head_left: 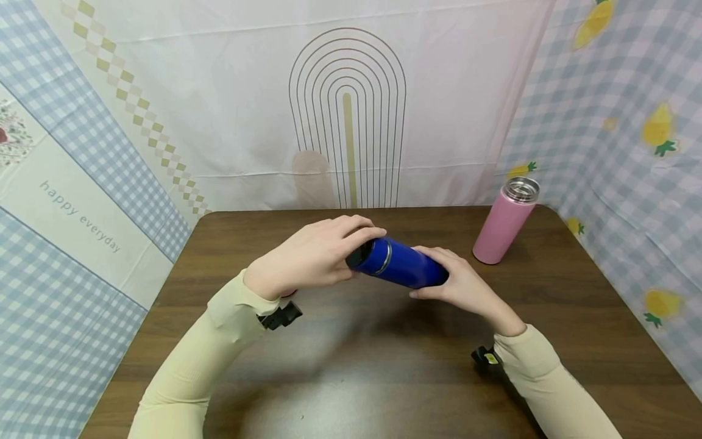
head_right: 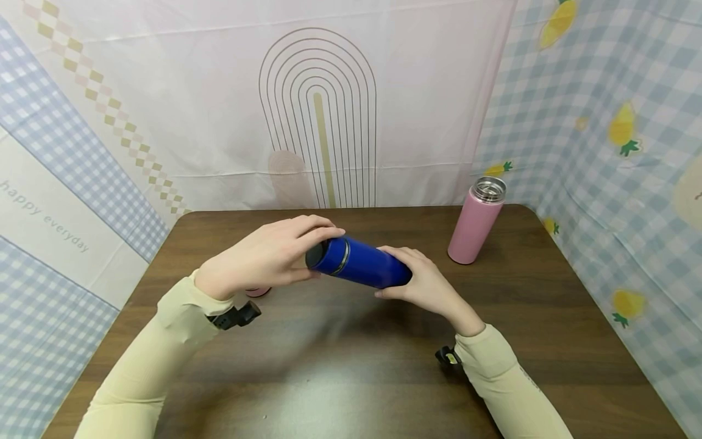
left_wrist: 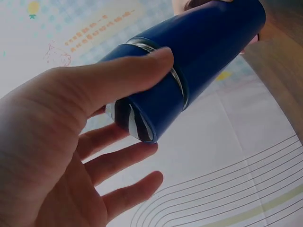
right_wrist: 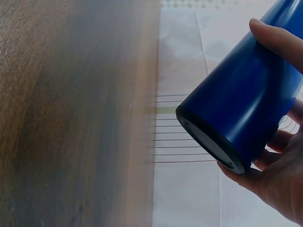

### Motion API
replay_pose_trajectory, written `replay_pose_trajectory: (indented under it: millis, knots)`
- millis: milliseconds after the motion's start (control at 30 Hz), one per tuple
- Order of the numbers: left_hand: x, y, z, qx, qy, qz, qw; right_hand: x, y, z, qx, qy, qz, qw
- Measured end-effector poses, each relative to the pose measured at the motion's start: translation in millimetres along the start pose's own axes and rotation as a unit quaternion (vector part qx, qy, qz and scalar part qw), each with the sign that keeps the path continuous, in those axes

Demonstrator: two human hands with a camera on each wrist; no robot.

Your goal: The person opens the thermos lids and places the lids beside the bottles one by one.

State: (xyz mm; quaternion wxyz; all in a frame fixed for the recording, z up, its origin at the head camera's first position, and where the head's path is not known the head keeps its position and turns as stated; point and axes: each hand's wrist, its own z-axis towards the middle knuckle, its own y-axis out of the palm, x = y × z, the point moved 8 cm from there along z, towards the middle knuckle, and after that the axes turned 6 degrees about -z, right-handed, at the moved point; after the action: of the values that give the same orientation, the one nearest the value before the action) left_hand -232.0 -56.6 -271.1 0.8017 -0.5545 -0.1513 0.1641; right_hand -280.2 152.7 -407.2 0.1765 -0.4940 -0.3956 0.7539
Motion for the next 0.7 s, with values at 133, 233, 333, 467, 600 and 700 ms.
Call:
replay_pose_trajectory:
  millis: [133, 233, 333, 467, 600, 700]
  knots:
    - [-7.4, 3.1, -0.8, -0.019, -0.061, 0.019, 0.9978, 0, 1, -0.8, -0.001, 0.001, 0.000, 1.0000]
    - [-11.2, 4.2, -1.7, -0.028, -0.098, 0.025, 0.9945, 0, 2, -1.4, -0.004, 0.002, 0.001, 1.0000]
    - [-12.4, 4.5, -2.4, -0.032, -0.113, 0.028, 0.9927, 0, 3, -1.7, -0.007, 0.003, 0.001, 1.0000]
    - [-11.5, 2.2, -2.3, -0.023, -0.108, 0.039, 0.9931, 2, 4, -2.0, -0.008, 0.006, 0.001, 1.0000]
    - [-5.6, 0.1, -1.3, -0.009, -0.059, 0.028, 0.9978, 3, 3, -2.0, -0.007, 0.008, -0.002, 0.9999]
    - [1.6, 1.9, 0.0, -0.005, -0.008, 0.019, 0.9998, 4, 2, -2.2, -0.007, 0.009, 0.000, 0.9999]
